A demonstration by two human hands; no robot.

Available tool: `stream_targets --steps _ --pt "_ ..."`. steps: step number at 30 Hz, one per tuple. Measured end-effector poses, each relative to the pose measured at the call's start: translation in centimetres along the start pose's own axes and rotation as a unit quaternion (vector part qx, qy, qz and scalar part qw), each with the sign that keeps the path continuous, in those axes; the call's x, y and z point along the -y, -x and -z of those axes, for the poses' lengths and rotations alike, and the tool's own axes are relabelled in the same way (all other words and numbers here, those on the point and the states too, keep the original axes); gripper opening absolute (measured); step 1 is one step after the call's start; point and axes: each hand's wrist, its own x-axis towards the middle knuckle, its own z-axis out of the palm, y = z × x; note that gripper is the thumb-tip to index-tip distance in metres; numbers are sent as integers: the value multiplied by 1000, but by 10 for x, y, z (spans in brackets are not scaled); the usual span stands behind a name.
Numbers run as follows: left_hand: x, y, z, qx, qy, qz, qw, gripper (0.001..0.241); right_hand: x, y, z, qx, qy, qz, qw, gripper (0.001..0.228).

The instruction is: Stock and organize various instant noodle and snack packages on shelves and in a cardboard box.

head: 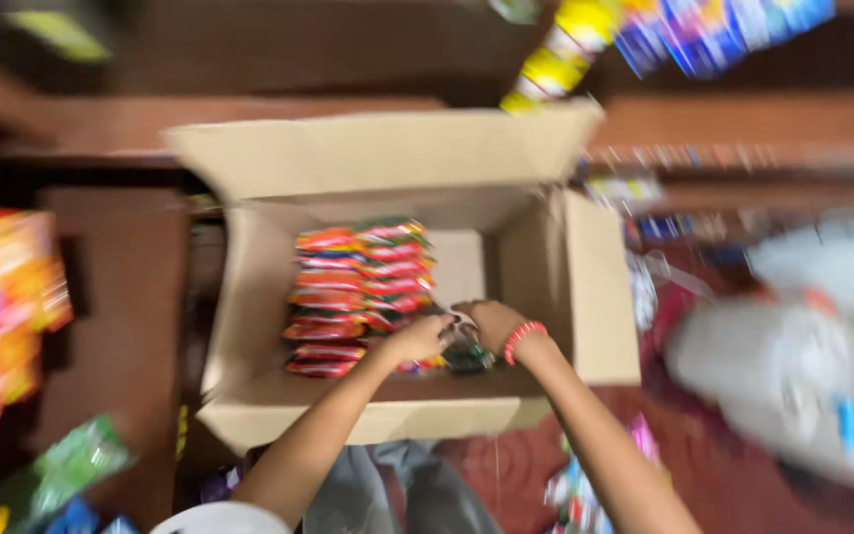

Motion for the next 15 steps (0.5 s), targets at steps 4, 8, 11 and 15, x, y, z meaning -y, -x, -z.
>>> stream_targets --steps 4,8,11,15 --pt "19 85 45 -254 230 -150 927 35 84 -6 44 -17 -55 147 987 39" --pt "14 225 107 -298 250 -108 915 34 184 -11 77 29 -74 217 973 39" --pt "-28 360 147 -362 171 -64 914 37 281 1 101 21 -36 278 960 44" --pt "-64 519 152 -429 106 -53 896 42 376 -10 91 44 -6 382 923 43"
